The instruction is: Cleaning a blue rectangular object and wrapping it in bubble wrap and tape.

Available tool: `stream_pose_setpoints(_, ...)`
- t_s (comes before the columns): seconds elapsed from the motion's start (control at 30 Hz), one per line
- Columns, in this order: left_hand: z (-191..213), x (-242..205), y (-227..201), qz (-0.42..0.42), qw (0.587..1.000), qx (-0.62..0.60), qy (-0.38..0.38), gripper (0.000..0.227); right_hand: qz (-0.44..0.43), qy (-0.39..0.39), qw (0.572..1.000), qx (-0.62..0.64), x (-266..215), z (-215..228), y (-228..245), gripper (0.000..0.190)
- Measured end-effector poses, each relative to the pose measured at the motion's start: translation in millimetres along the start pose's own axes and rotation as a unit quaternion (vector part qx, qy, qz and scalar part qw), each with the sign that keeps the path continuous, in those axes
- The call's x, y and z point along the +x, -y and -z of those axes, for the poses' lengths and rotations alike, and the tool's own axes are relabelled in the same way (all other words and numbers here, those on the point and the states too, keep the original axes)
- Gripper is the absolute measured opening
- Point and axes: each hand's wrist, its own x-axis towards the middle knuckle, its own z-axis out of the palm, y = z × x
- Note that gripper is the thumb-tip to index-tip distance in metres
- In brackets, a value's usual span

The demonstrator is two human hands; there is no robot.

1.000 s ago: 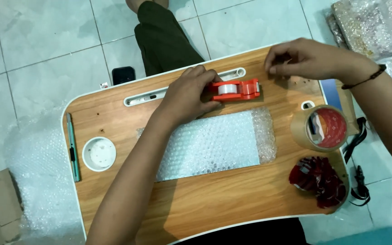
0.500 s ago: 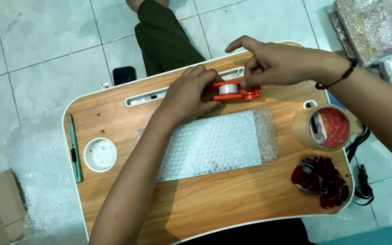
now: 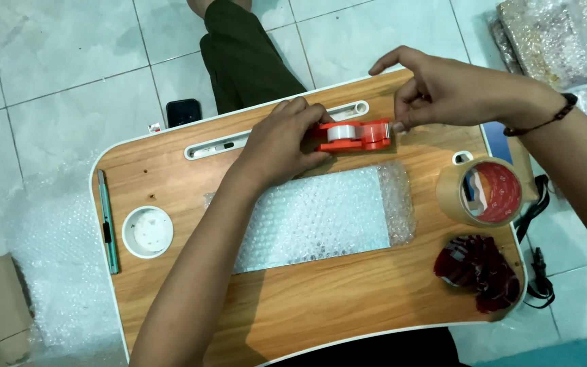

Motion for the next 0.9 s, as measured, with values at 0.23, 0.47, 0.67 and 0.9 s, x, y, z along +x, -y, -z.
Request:
stream_pose_setpoints(0.23,3,1,0,-0.002,1.000,0.003,-0.001,0.046,0.092,0.041,0.991,0.090,6,-1,-30,0.070)
stream_pose_setpoints(0.47,2,1,-3,0.010,1.000,0.002,0.004,0.040,0.127,0.046,0.988,0.071,13,-14,-40,0.072)
stream_pose_setpoints(0.67,2,3,1,-0.002,1.000,0.004,-0.001,0.043,0.210,0.016,0.976,0.057,18,-17,-50,0.072)
stream_pose_setpoints(0.9,1,2,-1,0.004,1.000,0.005,0.002,0.042,0.187,-0.021,0.982,0.021,12,-21,-50,0.069)
